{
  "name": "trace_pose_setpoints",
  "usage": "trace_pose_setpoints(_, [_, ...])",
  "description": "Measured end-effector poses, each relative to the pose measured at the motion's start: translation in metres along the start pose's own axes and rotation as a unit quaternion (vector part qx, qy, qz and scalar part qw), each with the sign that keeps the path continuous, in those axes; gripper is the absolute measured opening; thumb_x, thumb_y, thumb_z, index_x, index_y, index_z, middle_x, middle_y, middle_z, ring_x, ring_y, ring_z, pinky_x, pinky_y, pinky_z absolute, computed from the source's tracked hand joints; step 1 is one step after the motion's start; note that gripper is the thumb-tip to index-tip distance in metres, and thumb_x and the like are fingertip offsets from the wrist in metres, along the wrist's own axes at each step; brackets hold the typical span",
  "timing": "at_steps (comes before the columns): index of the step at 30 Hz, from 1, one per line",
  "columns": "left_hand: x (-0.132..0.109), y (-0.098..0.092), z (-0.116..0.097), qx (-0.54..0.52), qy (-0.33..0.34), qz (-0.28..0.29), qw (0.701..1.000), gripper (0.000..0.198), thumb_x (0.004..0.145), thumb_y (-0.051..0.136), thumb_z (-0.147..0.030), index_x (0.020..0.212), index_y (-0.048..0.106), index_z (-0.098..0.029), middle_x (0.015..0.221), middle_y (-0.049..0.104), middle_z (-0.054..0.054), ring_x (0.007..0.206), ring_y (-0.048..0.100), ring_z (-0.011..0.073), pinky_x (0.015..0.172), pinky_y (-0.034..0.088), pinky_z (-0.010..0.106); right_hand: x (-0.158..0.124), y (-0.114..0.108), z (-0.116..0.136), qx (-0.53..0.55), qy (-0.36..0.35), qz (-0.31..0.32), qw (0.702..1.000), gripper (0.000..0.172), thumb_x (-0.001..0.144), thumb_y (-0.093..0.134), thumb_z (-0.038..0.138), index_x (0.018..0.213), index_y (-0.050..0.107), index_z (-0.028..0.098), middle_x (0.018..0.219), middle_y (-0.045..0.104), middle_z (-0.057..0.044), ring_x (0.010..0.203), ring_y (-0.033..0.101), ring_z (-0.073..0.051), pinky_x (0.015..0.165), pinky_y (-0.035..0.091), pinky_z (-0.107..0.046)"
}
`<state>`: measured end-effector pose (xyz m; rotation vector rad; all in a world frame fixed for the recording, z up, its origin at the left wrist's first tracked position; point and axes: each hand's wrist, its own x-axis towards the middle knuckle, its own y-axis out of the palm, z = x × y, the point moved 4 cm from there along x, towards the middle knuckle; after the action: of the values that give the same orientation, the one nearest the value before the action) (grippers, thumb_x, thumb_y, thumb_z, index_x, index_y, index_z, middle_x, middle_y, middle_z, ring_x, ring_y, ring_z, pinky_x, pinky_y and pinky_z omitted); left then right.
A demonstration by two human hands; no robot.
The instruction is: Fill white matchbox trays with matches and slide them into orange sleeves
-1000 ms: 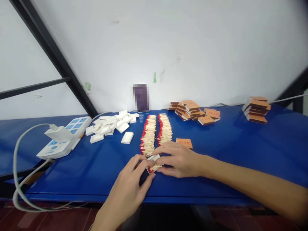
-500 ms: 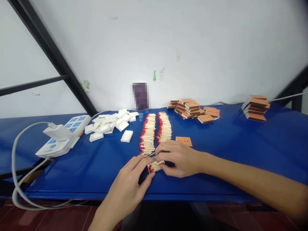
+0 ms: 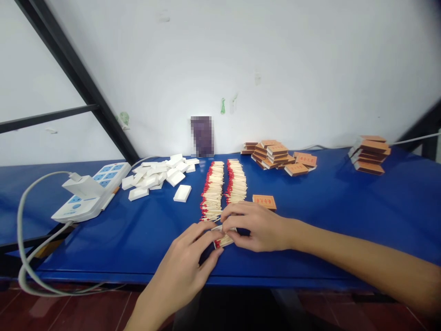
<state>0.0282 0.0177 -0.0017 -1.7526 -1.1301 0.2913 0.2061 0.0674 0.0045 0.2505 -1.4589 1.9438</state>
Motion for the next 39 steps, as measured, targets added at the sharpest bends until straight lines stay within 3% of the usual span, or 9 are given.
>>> trace_pose_setpoints(7, [0.003,0.0,-0.002,0.002,-0.012,0.036,0.999,0.036,0.104,0.045,-0.022,0.136,0.057,-0.034,0.131,0.057,0.005,0.119,0.058,0.0208,0.101,0.051,0.036,0.001,-0.001,0.001,-0.049,-0.017,-0.003,0.999,0.018,0.097,0.045,0.014,0.1,0.063,0.016,0.097,0.068,-0.007,0.085,0.063,-0.015,0.077,0.049,-0.027])
trace_pose_setpoints(10, [0.001,0.001,0.0,0.013,-0.014,0.027,0.999,0.036,0.103,0.045,-0.025,0.137,0.056,-0.033,0.132,0.057,0.005,0.119,0.059,0.0214,0.101,0.052,0.036,0.003,-0.013,0.004,-0.172,-0.049,-0.044,0.983,0.017,0.095,0.047,0.016,0.093,0.063,0.016,0.087,0.068,-0.006,0.078,0.06,-0.016,0.069,0.042,-0.029])
trace_pose_setpoints(12, [0.0,0.002,0.002,0.025,-0.018,0.01,0.999,0.035,0.103,0.047,-0.028,0.136,0.055,-0.032,0.133,0.059,0.005,0.12,0.06,0.0224,0.102,0.053,0.037,0.006,-0.023,0.004,-0.294,-0.049,-0.052,0.953,0.018,0.091,0.049,0.02,0.079,0.061,0.017,0.073,0.064,-0.005,0.067,0.054,-0.017,0.061,0.032,-0.032])
trace_pose_setpoints(14, [-0.001,0.002,0.004,0.035,-0.024,-0.005,0.999,0.034,0.102,0.05,-0.031,0.136,0.054,-0.032,0.132,0.06,0.004,0.119,0.061,0.0228,0.101,0.053,0.037,0.008,-0.037,-0.004,-0.37,0.052,-0.027,0.927,0.017,0.087,0.049,0.021,0.075,0.06,0.016,0.07,0.062,-0.005,0.063,0.052,-0.017,0.059,0.026,-0.034])
trace_pose_setpoints(17, [-0.002,0.001,0.006,0.048,-0.036,-0.016,0.998,0.038,0.101,0.053,-0.035,0.139,0.051,-0.033,0.121,0.066,0.004,0.107,0.066,0.0224,0.092,0.058,0.036,0.006,-0.051,-0.015,-0.413,0.193,0.059,0.888,0.016,0.084,0.05,0.026,0.078,0.061,0.015,0.074,0.064,-0.008,0.064,0.056,-0.02,0.057,0.02,-0.034])
trace_pose_setpoints(21, [-0.003,0.0,0.005,0.068,-0.034,-0.026,0.997,0.039,0.1,0.055,-0.039,0.138,0.052,-0.032,0.104,0.068,0.003,0.094,0.068,0.0224,0.081,0.06,0.035,-0.004,-0.052,-0.02,-0.406,0.287,0.167,0.852,0.024,0.083,0.051,0.036,0.082,0.062,0.014,0.078,0.068,-0.011,0.063,0.06,-0.022,0.055,0.016,-0.033])
trace_pose_setpoints(23, [-0.003,-0.001,0.003,0.076,-0.029,-0.034,0.996,0.038,0.1,0.055,-0.039,0.137,0.054,-0.031,0.102,0.069,0.003,0.093,0.068,0.0228,0.08,0.06,0.035,-0.006,-0.048,-0.016,-0.391,0.281,0.193,0.855,0.025,0.082,0.052,0.037,0.084,0.063,0.014,0.078,0.069,-0.012,0.063,0.061,-0.023,0.056,0.017,-0.033])
trace_pose_setpoints(32, [0.001,-0.001,-0.001,0.068,-0.009,-0.03,0.997,0.032,0.1,0.055,-0.036,0.131,0.056,-0.03,0.108,0.07,0.004,0.101,0.067,0.024,0.091,0.058,0.04,0.001,-0.027,0.004,-0.268,0.138,0.22,0.928,0.017,0.074,0.055,0.034,0.074,0.059,0.017,0.071,0.065,-0.006,0.059,0.053,-0.018,0.057,0.02,-0.033])
trace_pose_setpoints(39, [-0.003,0.002,0.003,0.076,-0.005,-0.034,0.997,0.035,0.099,0.056,-0.036,0.133,0.055,-0.031,0.133,0.062,0.005,0.12,0.062,0.0246,0.1,0.055,0.041,0.0,-0.029,-0.005,-0.234,0.028,0.175,0.956,0.015,0.075,0.056,0.033,0.072,0.056,0.018,0.071,0.06,-0.002,0.064,0.05,-0.016,0.064,0.029,-0.033])
